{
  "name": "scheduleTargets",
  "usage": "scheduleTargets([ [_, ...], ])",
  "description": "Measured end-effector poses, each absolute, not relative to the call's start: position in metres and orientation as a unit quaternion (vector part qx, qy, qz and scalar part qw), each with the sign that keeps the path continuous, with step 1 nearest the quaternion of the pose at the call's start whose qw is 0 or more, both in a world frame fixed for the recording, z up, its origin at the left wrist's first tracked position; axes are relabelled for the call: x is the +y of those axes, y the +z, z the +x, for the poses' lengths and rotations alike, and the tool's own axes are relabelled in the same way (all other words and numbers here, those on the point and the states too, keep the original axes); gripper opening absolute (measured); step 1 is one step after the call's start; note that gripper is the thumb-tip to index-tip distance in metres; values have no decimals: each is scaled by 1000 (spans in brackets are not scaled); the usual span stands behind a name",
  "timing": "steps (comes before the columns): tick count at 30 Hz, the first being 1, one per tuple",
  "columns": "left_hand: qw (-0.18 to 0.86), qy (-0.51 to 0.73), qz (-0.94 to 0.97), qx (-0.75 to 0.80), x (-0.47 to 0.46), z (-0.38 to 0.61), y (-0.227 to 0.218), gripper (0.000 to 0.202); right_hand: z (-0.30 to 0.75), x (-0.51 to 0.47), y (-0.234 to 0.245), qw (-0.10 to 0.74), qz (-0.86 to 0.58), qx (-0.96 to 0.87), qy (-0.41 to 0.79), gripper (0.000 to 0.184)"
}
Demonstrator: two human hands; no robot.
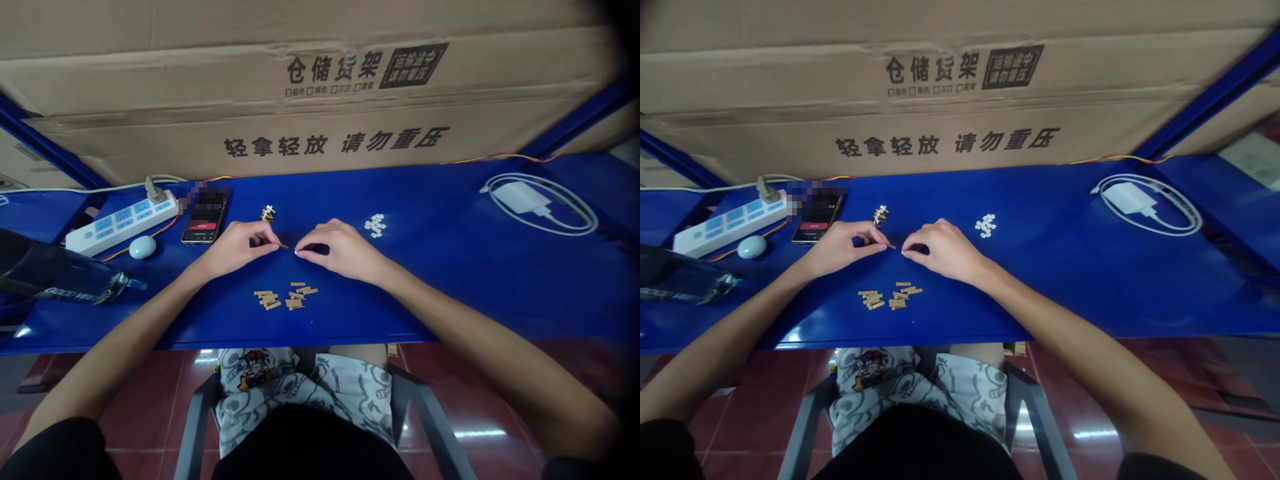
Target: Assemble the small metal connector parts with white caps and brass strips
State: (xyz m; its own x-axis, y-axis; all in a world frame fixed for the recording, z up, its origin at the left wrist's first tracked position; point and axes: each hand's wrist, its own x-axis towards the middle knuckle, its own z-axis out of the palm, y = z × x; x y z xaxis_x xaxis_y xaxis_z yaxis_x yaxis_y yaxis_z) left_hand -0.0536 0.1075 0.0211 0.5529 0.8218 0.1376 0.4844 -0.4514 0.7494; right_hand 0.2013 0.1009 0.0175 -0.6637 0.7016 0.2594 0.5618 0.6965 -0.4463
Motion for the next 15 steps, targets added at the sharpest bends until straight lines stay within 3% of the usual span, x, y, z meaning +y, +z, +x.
scheduleTargets([
  [7, 386, 343, 750, 414, 101, -44, 20, 23, 201, 102, 16, 311, -364, -847, 230, 11],
  [15, 421, 360, 724, 412, 101, -43, 19, 31, 199, 99, 17, 356, -374, -813, 270, 12],
])
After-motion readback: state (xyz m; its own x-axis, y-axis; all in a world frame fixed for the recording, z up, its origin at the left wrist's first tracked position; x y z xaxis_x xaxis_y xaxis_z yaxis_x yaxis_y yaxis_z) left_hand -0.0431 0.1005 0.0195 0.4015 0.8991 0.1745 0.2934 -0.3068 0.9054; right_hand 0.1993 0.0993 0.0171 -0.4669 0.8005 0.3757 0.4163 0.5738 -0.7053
